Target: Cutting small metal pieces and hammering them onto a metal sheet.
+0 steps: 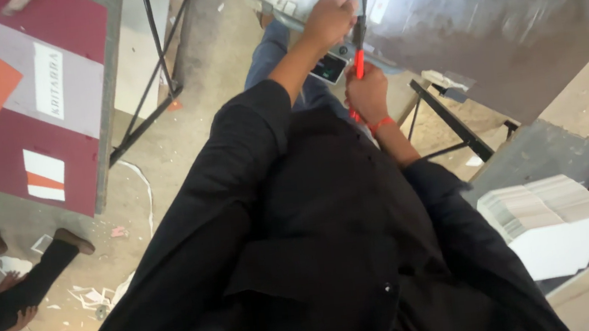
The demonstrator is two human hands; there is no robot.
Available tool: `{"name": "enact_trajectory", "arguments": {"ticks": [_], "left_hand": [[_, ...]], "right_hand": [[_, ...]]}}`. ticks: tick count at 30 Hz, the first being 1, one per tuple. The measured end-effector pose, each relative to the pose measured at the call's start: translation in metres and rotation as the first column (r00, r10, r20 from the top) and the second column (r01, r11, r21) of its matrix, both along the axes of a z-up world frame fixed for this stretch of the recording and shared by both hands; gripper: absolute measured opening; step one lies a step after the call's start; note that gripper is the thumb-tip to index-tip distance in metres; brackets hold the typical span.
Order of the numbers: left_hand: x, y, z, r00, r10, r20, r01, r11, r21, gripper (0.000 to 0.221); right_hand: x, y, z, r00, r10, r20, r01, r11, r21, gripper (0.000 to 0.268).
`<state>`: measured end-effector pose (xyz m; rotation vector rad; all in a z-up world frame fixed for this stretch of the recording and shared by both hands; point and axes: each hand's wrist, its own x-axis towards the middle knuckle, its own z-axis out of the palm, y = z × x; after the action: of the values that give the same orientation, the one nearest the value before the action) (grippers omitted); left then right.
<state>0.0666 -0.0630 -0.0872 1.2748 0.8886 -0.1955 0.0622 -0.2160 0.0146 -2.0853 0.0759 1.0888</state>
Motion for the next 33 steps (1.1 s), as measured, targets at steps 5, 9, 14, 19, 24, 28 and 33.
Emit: {"name": "enact_trajectory", "arguments": {"ticks": [5, 9, 14, 19, 24, 28, 33], "left_hand": [[-0.020, 0.023, 0.003, 0.991, -0.063, 0.121, 0.060, 0.998, 0.032, 0.027], [-0.034, 0.037, 0.043, 0.988, -0.034, 0.152, 0.037, 0.999, -0.017, 0.021], [-0.053, 0.038, 0.047, 0.980, 0.040, 0.194, -0.014, 0.991, -0.133, 0.014], [-0.049, 0.040, 0.087, 0.977, 0.207, 0.053, -0.189, 0.953, -0.236, 0.025], [-0.035, 0.038, 0.107, 0.914, 0.255, 0.314, -0.212, 0.963, -0.166, 0.027], [-0.025, 0.038, 0.126, 0.873, 0.311, 0.376, -0.273, 0.950, -0.152, 0.021], [-0.013, 0.033, 0.158, 0.807, 0.466, 0.364, -0.352, 0.873, -0.337, 0.022]], "right_hand": [[-0.009, -0.030, -0.013, 1.000, 0.001, 0.002, -0.001, 0.992, 0.127, 0.023], [-0.010, -0.066, -0.010, 0.921, 0.174, 0.349, -0.269, 0.932, 0.243, 0.023], [-0.005, -0.102, -0.001, 0.943, 0.150, 0.298, -0.224, 0.946, 0.232, 0.027], [0.000, -0.112, 0.007, 0.995, 0.082, 0.054, -0.090, 0.981, 0.170, 0.031], [0.012, -0.092, 0.031, 0.977, 0.171, 0.128, -0.197, 0.952, 0.233, 0.032], [0.019, -0.066, 0.057, 0.979, 0.196, 0.063, -0.206, 0.940, 0.272, 0.036], [0.024, -0.050, 0.072, 0.956, 0.259, 0.140, -0.293, 0.867, 0.402, 0.036]]}}
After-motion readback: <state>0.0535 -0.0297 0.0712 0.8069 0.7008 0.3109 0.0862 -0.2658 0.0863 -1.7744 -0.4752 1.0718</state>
